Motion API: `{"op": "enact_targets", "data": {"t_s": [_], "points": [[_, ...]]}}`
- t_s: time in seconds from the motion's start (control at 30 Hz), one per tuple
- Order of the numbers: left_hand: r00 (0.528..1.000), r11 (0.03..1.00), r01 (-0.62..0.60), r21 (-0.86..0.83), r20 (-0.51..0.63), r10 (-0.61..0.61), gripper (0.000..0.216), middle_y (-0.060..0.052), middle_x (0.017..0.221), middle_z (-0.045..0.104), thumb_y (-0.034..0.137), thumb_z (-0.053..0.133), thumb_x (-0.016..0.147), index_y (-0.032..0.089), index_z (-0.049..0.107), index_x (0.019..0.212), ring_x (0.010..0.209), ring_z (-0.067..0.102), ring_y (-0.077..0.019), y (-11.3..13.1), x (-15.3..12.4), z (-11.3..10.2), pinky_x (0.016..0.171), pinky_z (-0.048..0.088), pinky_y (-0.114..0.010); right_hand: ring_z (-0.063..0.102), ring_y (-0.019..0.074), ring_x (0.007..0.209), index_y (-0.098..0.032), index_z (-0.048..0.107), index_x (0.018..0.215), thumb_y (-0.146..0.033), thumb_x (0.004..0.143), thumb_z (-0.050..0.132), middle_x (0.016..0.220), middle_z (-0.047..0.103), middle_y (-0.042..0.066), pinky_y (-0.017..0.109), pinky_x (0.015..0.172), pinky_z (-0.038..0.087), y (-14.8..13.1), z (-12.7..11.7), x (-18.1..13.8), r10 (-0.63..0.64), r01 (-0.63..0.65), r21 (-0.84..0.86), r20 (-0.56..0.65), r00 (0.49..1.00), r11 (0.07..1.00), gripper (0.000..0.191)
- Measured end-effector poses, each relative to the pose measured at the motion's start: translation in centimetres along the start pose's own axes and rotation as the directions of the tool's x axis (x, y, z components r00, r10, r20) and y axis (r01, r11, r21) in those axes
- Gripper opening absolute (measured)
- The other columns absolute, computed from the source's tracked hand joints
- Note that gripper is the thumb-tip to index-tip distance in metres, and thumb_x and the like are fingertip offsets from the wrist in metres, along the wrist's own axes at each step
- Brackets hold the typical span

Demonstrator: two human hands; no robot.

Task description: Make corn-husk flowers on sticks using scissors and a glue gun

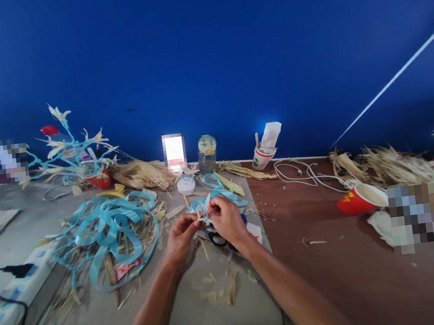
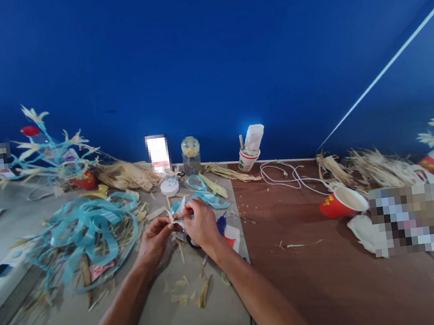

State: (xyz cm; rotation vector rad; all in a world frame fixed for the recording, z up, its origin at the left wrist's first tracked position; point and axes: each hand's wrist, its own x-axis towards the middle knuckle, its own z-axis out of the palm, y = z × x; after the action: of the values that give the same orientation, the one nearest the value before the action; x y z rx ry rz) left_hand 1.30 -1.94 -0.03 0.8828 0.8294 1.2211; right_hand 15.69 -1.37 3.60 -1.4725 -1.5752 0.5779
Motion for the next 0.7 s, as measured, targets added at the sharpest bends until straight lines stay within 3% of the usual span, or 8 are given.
{"op": "enact_targets", "data": {"t_s": [0.2, 0.33, 0.47, 0.57, 0.63, 0.7], "points": [[0.998, 1.0, -0.012, 0.014, 0.066, 0.011, 0.016, -0.004, 0.078, 0.067, 0.027, 0.076, 0.064, 0.016, 0.068, 0.072, 0.07, 0.061, -0.014, 0.0, -0.1, 0.0, 0.071, 0.046, -0.026, 0.049, 0.0128, 0.065, -0.018, 0.053, 0.066, -0.021, 0.078, 0.048, 0.068, 0.053, 0.0, 0.024, 0.063, 0.036, -0.6, -0.5, 0.0, -0.061, 0.062, -0.006, 0.105, 0.993, 0.998, 0.014], [0.996, 0.999, -0.018, 0.05, 0.085, 0.013, 0.014, -0.003, 0.071, 0.065, 0.028, 0.075, 0.066, 0.016, 0.068, 0.071, 0.067, 0.058, -0.0129, 0.0, 0.0, -0.3, 0.068, 0.044, -0.025, 0.049, 0.0124, 0.062, -0.017, 0.055, 0.064, -0.021, 0.076, 0.05, 0.065, 0.053, -0.001, 0.024, 0.062, 0.036, -1.2, -0.7, 0.1, -0.018, 0.013, 0.032, 0.139, 0.99, 0.999, 0.013], [0.999, 0.996, -0.038, 0.077, 0.03, 0.036, 0.017, -0.002, 0.067, 0.064, 0.029, 0.075, 0.065, 0.015, 0.068, 0.071, 0.064, 0.056, -0.0128, 0.0, 0.2, -0.6, 0.066, 0.043, -0.024, 0.049, 0.0122, 0.057, -0.017, 0.057, 0.065, -0.024, 0.075, 0.053, 0.061, 0.055, -0.002, 0.023, 0.058, 0.036, -1.2, -0.7, 0.3, 0.08, -0.103, 0.108, 0.194, 0.978, 0.989, 0.013], [0.998, 0.996, -0.056, 0.067, -0.032, 0.058, 0.019, -0.002, 0.067, 0.064, 0.03, 0.076, 0.064, 0.015, 0.068, 0.072, 0.064, 0.057, -0.0128, -0.1, 0.5, -1.0, 0.066, 0.043, -0.024, 0.051, 0.013, 0.059, -0.017, 0.06, 0.07, -0.029, 0.08, 0.051, 0.063, 0.058, 0.0, 0.024, 0.059, 0.039, -0.9, -1.0, 0.4, 0.086, -0.111, 0.128, 0.189, 0.978, 0.986, 0.018], [0.993, 0.995, -0.079, 0.06, -0.085, 0.084, 0.019, -0.002, 0.07, 0.065, 0.03, 0.076, 0.064, 0.016, 0.067, 0.074, 0.066, 0.058, -0.0125, -0.1, 0.7, -1.2, 0.067, 0.044, -0.024, 0.055, 0.0142, 0.067, -0.017, 0.062, 0.073, -0.027, 0.082, 0.048, 0.07, 0.061, 0.002, 0.025, 0.066, 0.041, -0.6, -1.5, 0.2, 0.05, -0.061, 0.058, 0.165, 0.985, 0.996, 0.02], [0.982, 0.991, -0.113, 0.065, -0.141, 0.121, 0.02, -0.002, 0.072, 0.066, 0.03, 0.075, 0.065, 0.016, 0.067, 0.076, 0.066, 0.058, -0.0124, -0.1, 0.8, -1.4, 0.068, 0.044, -0.024, 0.058, 0.0153, 0.077, -0.017, 0.064, 0.077, -0.024, 0.082, 0.049, 0.079, 0.064, 0.004, 0.026, 0.074, 0.042, -0.4, -2.1, -0.4, 0.024, -0.005, -0.088, 0.216, 0.976, 0.996, 0.018]]}}
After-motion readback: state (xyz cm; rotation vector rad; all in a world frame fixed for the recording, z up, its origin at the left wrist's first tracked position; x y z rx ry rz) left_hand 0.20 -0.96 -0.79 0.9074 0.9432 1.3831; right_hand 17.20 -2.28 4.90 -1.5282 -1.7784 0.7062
